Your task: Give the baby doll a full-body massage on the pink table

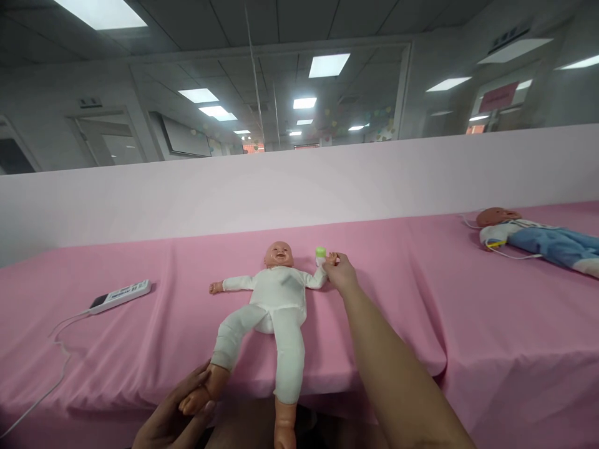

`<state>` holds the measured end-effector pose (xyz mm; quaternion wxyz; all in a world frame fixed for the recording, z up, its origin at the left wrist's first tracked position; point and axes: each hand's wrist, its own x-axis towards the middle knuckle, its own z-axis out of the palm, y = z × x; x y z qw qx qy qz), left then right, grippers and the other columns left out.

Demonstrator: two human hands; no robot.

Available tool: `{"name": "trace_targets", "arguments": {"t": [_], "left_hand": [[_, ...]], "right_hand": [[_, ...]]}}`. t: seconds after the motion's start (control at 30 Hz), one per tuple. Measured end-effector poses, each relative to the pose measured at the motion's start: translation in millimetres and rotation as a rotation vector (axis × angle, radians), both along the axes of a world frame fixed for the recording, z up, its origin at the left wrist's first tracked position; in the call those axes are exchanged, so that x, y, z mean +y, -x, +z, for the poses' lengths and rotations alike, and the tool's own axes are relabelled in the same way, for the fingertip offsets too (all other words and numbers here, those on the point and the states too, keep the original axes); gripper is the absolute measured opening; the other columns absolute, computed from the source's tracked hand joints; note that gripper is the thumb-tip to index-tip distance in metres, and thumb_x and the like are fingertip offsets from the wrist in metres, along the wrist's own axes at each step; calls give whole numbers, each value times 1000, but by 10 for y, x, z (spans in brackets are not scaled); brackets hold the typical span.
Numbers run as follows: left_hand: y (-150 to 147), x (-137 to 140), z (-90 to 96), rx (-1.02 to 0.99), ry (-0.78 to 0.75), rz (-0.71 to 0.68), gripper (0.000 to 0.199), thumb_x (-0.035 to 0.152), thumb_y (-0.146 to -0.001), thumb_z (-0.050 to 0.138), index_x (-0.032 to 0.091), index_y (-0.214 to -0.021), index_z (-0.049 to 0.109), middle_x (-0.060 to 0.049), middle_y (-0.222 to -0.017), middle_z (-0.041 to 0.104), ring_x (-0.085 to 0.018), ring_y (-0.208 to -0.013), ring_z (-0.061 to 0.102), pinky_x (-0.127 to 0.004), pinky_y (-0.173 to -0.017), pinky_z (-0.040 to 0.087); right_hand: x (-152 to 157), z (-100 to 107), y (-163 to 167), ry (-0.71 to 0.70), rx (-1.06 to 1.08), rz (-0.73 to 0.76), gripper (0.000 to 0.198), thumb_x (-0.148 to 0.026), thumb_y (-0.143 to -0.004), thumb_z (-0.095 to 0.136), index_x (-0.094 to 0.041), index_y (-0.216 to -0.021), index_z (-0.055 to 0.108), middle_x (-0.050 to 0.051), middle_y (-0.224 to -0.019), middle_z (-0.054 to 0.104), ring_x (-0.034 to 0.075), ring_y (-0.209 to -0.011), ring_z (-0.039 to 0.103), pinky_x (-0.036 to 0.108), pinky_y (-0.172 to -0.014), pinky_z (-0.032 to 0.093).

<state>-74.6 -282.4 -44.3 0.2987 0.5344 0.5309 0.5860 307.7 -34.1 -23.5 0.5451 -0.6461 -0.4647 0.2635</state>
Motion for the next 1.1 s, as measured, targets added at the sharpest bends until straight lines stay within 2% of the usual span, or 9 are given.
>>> {"name": "trace_targets", "arguments": {"t": [0.07, 0.2, 0.37, 0.5, 0.6, 0.73, 0.87, 0.97, 1.1], "left_hand": [[-25, 122, 75, 28, -15, -34, 46, 48, -70, 89, 26, -110, 82, -9, -129, 75, -38, -124, 67, -45, -104, 59], [-197, 442, 247, 37, -74, -61, 46, 43, -75, 85, 24, -116, 79, -10, -134, 72, -35, -127, 65, -43, -103, 59], [-475, 860, 401, 2, -45, -102, 54, 45, -78, 82, 20, -125, 74, -11, -124, 75, -32, -113, 72, -43, -95, 63], [-609, 1089, 425, 6, -23, -139, 54, 44, -78, 81, 20, -126, 73, -11, -122, 75, -31, -117, 70, -42, -98, 60], [-637, 1150, 407, -27, 11, -163, 59, 44, -76, 83, 19, -129, 73, -11, -122, 76, -31, -116, 71, -42, -97, 60], [-545, 1024, 386, -36, 35, -137, 64, 46, -73, 86, 17, -129, 74, -11, -115, 78, -30, -105, 74, -42, -93, 62], [-318, 658, 362, -16, 64, -56, 65, 48, -68, 89, 17, -123, 77, -9, -106, 79, -31, -101, 75, -41, -89, 64], [-135, 323, 306, 18, 88, -10, 61, 50, -61, 92, 19, -113, 81, -8, -101, 81, -33, -102, 75, -40, -87, 65], [14, -2, 203, 62, 119, -21, 56, 55, -58, 93, 23, -102, 83, -6, -102, 81, -34, -101, 76, -38, -86, 65]], "right_hand": [[-26, 53, 113, -87, 29, 80, 60, -37, -80, 69, -25, -137, 56, 9, -119, 74, 22, -91, 75, 32, -69, 62], [-149, 132, 350, -262, -15, 375, 50, -38, -79, 76, -25, -127, 69, 6, -117, 76, 22, -100, 73, 35, -86, 61], [-334, 231, 540, -237, -172, 583, 36, -34, -79, 79, -29, -114, 80, 3, -112, 79, 24, -100, 72, 38, -89, 59], [-419, 331, 623, -305, -386, 711, 34, -21, -81, 74, -35, -110, 82, -1, -104, 81, 24, -98, 72, 38, -90, 57], [-414, 334, 655, -345, -473, 671, 33, -19, -79, 74, -34, -106, 83, -1, -95, 81, 23, -92, 72, 37, -86, 56], [-294, 227, 586, -289, -240, 500, 25, -37, -82, 75, -27, -104, 80, 3, -101, 80, 22, -91, 72, 35, -81, 57], [-91, 112, 330, -214, -33, 207, 35, -52, -88, 67, -24, -108, 72, 6, -103, 78, 21, -87, 72, 32, -74, 58], [36, 27, 100, -45, -6, -35, 42, -51, -87, 66, -25, -120, 66, 7, -102, 78, 22, -83, 73, 32, -69, 58], [102, -109, -69, 96, -42, -148, 45, -44, -79, 73, -22, -118, 64, 13, -104, 77, 29, -88, 73, 38, -72, 57]]}}
